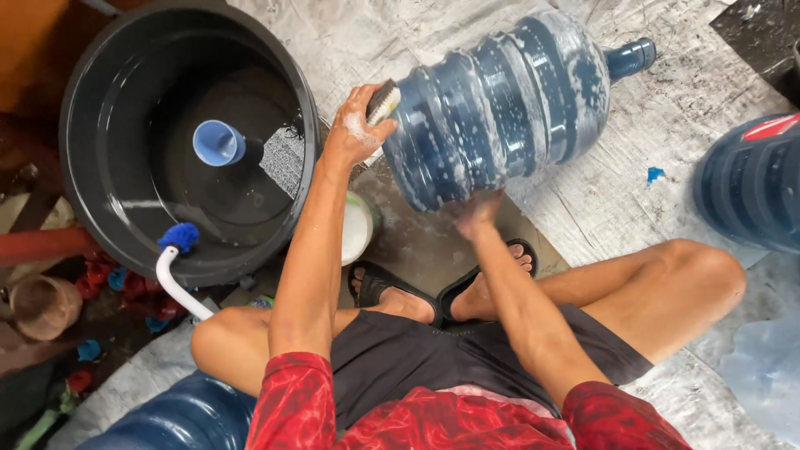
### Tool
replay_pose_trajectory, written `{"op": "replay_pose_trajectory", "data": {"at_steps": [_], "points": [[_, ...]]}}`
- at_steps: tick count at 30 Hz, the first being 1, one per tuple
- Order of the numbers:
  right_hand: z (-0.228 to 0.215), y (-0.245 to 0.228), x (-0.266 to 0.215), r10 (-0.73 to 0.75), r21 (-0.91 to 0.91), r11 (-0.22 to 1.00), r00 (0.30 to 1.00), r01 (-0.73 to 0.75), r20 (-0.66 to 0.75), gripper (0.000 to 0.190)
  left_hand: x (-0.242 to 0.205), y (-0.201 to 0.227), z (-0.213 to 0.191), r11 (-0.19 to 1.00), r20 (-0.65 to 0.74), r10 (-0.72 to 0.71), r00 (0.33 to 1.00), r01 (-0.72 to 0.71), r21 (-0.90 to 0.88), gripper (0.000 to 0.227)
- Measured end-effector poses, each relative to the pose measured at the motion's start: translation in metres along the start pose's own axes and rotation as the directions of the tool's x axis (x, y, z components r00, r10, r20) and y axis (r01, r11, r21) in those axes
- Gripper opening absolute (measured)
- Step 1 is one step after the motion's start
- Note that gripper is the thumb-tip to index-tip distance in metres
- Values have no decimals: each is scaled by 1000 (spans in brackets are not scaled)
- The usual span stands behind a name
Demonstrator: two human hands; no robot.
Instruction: The person scrubs the exterior of a large blue water dispenser bottle with a soapy sponge, rinses it with water from a bucket, and then fills the bottle using a white hose. The person handles the bottle, sponge, cup, and hose during the process.
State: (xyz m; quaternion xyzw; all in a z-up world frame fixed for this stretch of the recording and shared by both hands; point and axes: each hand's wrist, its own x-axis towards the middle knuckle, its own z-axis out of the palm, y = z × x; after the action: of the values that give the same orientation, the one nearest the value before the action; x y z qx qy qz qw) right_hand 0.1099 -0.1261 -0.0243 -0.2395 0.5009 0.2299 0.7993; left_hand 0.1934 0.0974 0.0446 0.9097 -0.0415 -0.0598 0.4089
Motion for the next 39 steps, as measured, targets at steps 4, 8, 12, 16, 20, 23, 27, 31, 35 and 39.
{"op": "replay_pose_trajectory", "data": {"at_steps": [4, 8, 12, 16, 20, 23, 27, 31, 35, 39], "points": [[-14, 29, 12, -5, 17, 1000, 1000, 5, 14, 100, 13, -50, 33, 957, 125, -177, 976, 201, -210, 38], [-37, 51, 21, -23, 64, 998, 999, 21, 31, 109, 11, -54, 65, 864, 31, 6, 999, 11, -503, 36], [-54, 61, 31, -59, 105, 993, 998, 56, 24, 119, -6, -35, 71, 479, -115, -104, 988, -52, -877, 19], [-13, 44, -65, -212, -28, 976, 976, 214, 50, 125, -8, -46, 90, 404, -22, -185, 983, 55, -913, 32], [-12, 38, -102, -296, -33, 954, 954, 298, 50, 121, -14, -45, 109, 360, -52, -183, 982, 18, -933, 56], [0, 40, -164, -357, -58, 930, 929, 363, 94, 113, -3, -44, 119, 235, -82, -62, 995, -65, -970, 63], [-22, 38, -185, -390, -93, 903, 891, 420, 232, 117, 68, -107, 208, -87, -496, 580, 647, -555, -827, 79], [-76, 33, -162, -353, -192, 899, 911, 393, 213, 105, -12, 83, 45, 366, 61, 55, 997, 37, -930, 85], [-73, 5, -210, -456, -553, 625, 833, 551, 314, 72, 6, 93, 32, -200, -184, 461, 868, -100, -975, 72], [-94, -45, -229, -669, -946, 100, 725, 310, 166, 60, -48, 210, -54, 545, 82, -125, 989, 137, -827, 68]]}}
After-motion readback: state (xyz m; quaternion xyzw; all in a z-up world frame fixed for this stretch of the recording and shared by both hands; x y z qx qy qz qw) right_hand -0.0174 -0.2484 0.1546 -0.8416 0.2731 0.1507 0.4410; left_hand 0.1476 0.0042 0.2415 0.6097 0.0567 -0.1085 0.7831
